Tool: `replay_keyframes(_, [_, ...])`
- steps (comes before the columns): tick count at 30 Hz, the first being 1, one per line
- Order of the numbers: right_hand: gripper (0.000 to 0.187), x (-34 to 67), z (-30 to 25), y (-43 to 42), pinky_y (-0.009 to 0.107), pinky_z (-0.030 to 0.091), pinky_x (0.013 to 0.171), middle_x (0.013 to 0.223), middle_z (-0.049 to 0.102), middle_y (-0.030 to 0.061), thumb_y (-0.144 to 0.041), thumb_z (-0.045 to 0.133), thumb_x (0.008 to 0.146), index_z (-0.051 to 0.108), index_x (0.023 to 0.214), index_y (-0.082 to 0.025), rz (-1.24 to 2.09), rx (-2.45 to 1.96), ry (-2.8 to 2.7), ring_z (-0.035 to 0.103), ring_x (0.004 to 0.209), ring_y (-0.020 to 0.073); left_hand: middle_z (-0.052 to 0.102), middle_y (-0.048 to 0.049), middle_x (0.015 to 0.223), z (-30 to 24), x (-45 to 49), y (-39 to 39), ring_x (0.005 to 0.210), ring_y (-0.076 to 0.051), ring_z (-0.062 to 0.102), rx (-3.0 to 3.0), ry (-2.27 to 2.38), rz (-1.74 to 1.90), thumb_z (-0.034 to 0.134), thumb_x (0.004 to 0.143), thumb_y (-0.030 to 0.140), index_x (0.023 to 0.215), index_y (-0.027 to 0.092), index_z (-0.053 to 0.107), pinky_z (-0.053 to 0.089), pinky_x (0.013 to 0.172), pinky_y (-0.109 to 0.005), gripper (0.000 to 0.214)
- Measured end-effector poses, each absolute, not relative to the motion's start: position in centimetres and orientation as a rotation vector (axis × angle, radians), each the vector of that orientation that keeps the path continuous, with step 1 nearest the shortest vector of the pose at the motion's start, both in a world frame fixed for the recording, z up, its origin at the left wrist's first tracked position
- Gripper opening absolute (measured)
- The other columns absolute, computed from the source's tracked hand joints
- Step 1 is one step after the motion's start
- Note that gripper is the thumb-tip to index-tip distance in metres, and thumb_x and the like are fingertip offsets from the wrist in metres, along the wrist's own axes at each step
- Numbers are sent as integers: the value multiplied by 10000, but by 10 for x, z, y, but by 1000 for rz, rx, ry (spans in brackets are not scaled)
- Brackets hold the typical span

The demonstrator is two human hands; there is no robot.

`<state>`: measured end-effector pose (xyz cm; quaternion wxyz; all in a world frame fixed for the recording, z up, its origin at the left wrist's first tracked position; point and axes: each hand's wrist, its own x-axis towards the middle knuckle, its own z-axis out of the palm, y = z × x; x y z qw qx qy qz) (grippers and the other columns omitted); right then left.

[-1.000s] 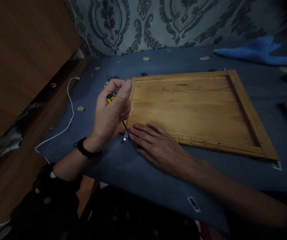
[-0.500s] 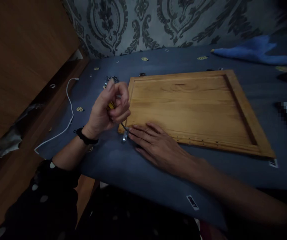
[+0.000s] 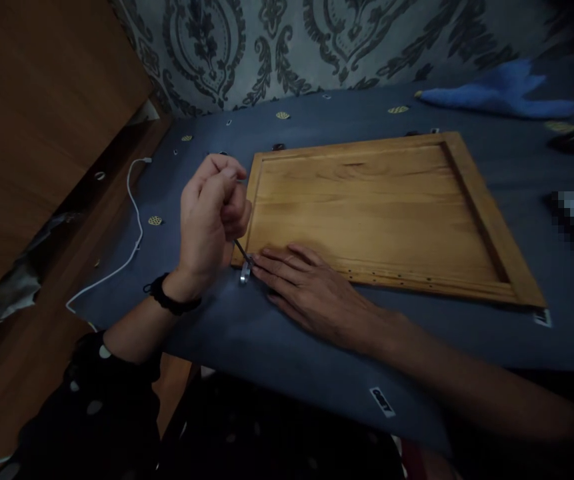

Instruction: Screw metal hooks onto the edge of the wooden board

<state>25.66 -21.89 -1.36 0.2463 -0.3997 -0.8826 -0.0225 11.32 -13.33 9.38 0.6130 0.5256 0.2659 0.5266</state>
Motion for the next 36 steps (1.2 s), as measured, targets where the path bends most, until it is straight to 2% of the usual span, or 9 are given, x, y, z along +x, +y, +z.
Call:
replay_keyframes(8, [402,255,-11,-218,523,470,1144,1446,639,128,-240,406,1084,635,1374,-83,-77,-1074,-2388,589,1344,282,101,116,452,92,100,-118,343,-36,13,1338,359,889,557,939,327,693,211,546,144,310,-156,273])
replay_keyframes(11, [394,255,-11,-218,534,488,1124,1409,659,161,-225,407,1075,652,1347,-79,-68,-1083,-2376,611,1314,284,132,120,471,90,94,-116,340,-25,36,1373,297,824,602,920,324,721,202,558,173,324,-143,238])
replay_keyframes(13, [389,256,-11,-217,529,503,1108,1377,674,181,-221,415,1067,665,1324,-69,-77,-1082,-2347,624,1292,285,218,117,465,90,93,-115,337,-31,126,1404,333,823,626,930,346,758,194,560,231,344,-138,239])
replay_keyframes(15, [380,256,-11,-217,515,514,1097,1347,690,184,-216,435,1058,674,1305,-53,-94,-1063,-2321,635,1272,291,393,86,484,89,94,-116,358,-62,318,1458,428,884,665,932,457,827,193,580,342,368,-164,295])
replay_keyframes(18, [376,257,-10,-217,497,525,1085,1325,703,182,-199,436,1054,676,1292,-31,-103,-1037,-2311,650,1245,288,576,29,615,88,99,-119,468,-105,508,1435,581,1060,718,887,569,886,204,596,451,419,-204,385])
replay_keyframes(23, [388,257,-10,-217,507,522,1085,1346,692,184,-193,425,1056,653,1321,-26,-78,-1041,-2321,640,1265,287,291,92,498,87,108,-127,396,-52,217,1244,601,1208,666,955,438,772,205,557,181,363,-163,315])
replay_keyframes(25, [390,257,-10,-217,510,519,1089,1361,685,178,-202,429,1056,646,1336,-41,-61,-1051,-2324,626,1288,284,210,102,486,88,109,-128,386,-49,131,1250,551,1181,626,972,371,755,204,548,127,365,-158,285])
replay_keyframes(32, [397,258,-8,-217,524,509,1108,1396,668,165,-213,429,1058,642,1348,-46,-19,-1055,-2341,621,1299,290,162,111,447,90,103,-113,369,-32,26,1297,330,883,610,905,283,703,202,581,168,334,-136,220])
replay_keyframes(36, [400,258,-10,-218,532,501,1117,1405,662,166,-218,436,1057,637,1365,-60,-24,-1065,-2351,617,1312,285,156,121,453,91,98,-108,356,-24,46,1324,248,726,656,853,280,733,197,614,217,338,-134,152])
